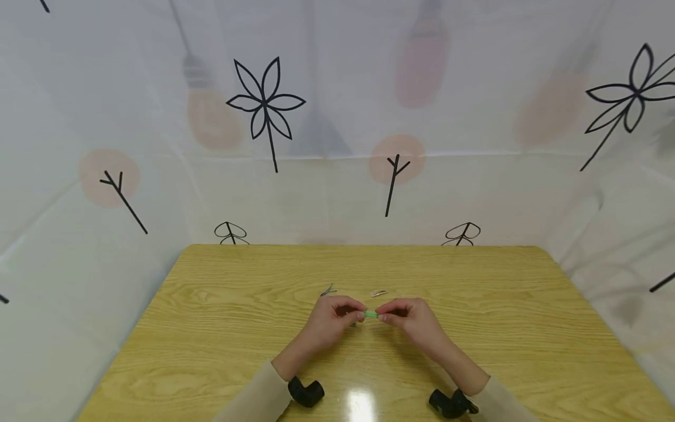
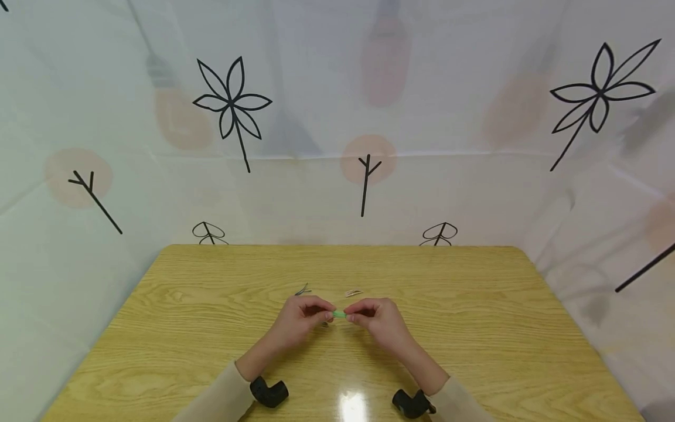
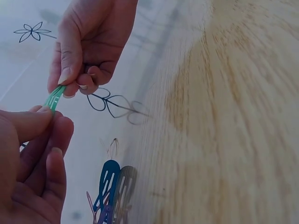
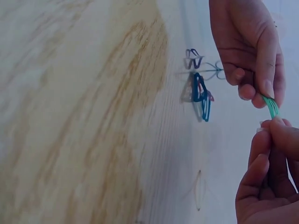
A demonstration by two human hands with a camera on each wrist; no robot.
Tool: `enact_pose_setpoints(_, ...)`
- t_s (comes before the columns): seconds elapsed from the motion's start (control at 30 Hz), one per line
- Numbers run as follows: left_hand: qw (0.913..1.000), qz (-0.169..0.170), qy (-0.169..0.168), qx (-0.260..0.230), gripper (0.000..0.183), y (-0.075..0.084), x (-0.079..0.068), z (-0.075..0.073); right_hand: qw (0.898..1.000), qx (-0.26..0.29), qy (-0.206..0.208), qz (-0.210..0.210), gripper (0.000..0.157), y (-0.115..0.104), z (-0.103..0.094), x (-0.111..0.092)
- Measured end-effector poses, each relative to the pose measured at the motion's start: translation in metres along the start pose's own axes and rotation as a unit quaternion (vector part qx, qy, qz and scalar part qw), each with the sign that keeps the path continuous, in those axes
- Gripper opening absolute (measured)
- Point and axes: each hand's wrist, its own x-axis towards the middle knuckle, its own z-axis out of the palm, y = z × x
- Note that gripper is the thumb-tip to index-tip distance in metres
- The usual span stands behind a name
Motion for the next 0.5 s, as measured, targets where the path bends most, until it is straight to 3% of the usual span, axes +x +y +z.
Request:
enact_pose_setpoints(0.27,0.9951,0.019,-0.001,0.097,0.007,-0.0057,0.0003,-0.0009,0.999,-0.026,-0.017,0.013,0.008,0.0072,-0.0008,-0.0002)
enact_pose_setpoints(0.5,0.9908,0.026,-0.020,0.131,0.005,-0.0075,0.0003,0.0000,0.997,-0.069,-0.018,0.024,0.005,0.0073,0.0004,-0.0011)
